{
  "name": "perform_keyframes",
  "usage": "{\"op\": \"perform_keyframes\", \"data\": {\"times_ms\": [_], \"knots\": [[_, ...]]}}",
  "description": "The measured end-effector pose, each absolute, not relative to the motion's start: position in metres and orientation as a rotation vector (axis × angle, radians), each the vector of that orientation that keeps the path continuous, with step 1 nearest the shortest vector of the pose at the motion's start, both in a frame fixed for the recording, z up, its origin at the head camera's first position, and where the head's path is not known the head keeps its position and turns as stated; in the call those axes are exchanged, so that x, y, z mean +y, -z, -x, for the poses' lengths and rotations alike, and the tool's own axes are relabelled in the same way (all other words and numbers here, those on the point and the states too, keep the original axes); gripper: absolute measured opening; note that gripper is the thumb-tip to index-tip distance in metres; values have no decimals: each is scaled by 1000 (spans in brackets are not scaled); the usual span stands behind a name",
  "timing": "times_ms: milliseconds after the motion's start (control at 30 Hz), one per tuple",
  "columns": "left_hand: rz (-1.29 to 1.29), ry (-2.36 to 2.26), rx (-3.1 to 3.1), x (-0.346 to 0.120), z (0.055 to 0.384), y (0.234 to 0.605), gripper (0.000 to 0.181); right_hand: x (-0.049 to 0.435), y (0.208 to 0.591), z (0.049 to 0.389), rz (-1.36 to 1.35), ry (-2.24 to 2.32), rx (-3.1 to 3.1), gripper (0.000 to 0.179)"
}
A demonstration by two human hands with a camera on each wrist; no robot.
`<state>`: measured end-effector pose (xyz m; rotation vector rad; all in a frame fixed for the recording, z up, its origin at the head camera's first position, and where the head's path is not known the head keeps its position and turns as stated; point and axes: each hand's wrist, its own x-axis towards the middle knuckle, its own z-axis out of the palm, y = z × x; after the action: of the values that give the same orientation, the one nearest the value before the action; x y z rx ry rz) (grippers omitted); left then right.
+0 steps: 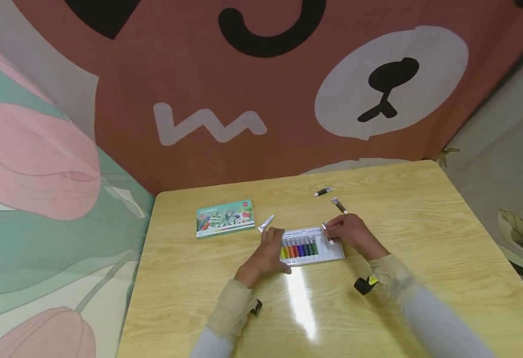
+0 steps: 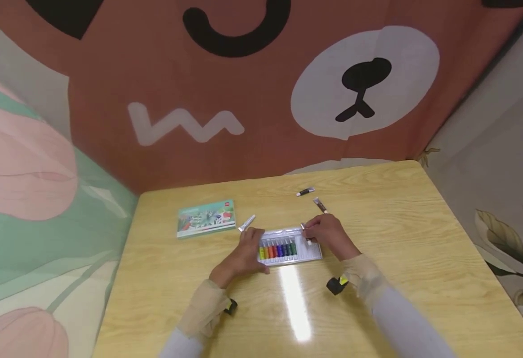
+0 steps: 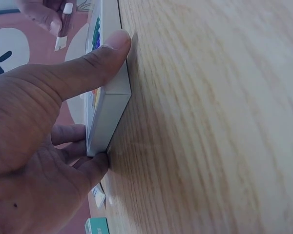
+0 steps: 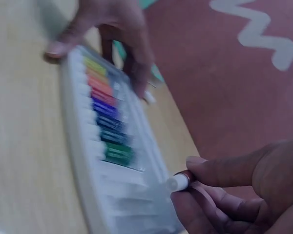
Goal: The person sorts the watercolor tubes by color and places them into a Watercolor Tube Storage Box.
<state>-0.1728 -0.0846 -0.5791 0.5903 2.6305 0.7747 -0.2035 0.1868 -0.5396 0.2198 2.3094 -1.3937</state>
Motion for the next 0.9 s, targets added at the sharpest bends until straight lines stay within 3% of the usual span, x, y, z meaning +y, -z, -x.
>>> {"op": "perform_keyframes", "data": {"times_ms": [900], "knots": [[-602, -765, 2647, -83, 172, 576, 112, 151, 565, 173, 86, 1029, 2819, 16]]}}
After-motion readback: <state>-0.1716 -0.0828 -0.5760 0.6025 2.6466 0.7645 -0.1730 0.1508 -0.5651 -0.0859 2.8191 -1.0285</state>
